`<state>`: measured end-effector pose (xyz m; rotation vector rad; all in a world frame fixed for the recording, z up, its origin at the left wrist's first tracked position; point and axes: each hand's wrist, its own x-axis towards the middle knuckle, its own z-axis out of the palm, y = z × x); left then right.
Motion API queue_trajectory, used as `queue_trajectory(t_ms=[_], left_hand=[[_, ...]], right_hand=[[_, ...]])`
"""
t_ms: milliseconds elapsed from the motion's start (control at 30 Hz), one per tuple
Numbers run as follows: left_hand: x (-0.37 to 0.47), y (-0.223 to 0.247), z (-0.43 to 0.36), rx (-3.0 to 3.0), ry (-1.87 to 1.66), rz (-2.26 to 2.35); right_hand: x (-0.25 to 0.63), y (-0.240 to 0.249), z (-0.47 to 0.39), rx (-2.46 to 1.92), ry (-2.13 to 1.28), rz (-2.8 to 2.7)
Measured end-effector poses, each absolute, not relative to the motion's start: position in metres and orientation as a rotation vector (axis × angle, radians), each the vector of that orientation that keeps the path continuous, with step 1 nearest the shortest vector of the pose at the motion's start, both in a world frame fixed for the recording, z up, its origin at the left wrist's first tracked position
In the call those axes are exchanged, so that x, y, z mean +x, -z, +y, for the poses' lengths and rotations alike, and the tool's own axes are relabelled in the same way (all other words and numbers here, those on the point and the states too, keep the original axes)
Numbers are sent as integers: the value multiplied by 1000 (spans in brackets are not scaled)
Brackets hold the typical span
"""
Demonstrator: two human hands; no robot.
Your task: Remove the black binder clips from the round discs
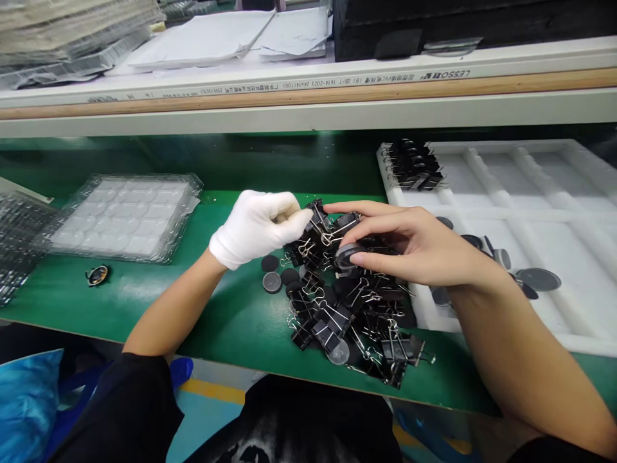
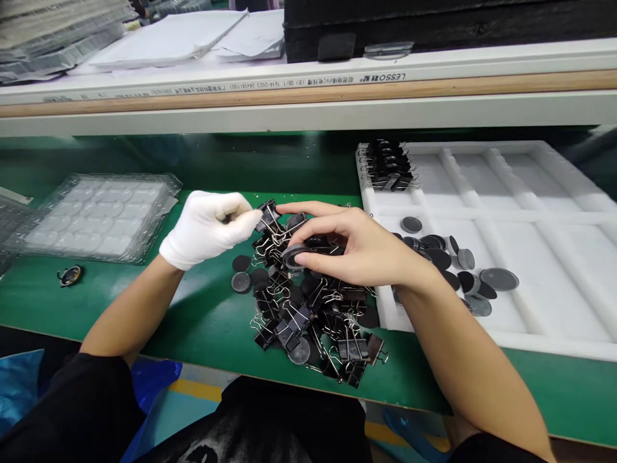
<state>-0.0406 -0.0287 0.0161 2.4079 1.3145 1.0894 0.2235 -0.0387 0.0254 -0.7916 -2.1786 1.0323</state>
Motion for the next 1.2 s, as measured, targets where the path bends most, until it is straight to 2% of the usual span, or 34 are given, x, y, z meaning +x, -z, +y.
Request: queue_trajectory(t_ms=[200,400,600,767,900,1200], left_hand=[[-30,-14,-30,2169,-1206,1212],[-9,-6,-38,1379,-931,981],[-4,-8,-46,1364,-1122,1052],[-16,-14,-42,1232,-896,951],[-22,-13,-39,1268,-922,957],[-38,-22,-28,1178,-675,864]], right_hand=[[219,-18,-35,-745,-1339,-1828],[217,-16,-33,-810,-1370,-1678],[215,-17,-36,-801,-1370,-1640],[213,-17,-38,-809,-1367,-1642],[211,-15,-36,-817,-1395,-1669],[205,-12,-43,-837,-1183,-1832]])
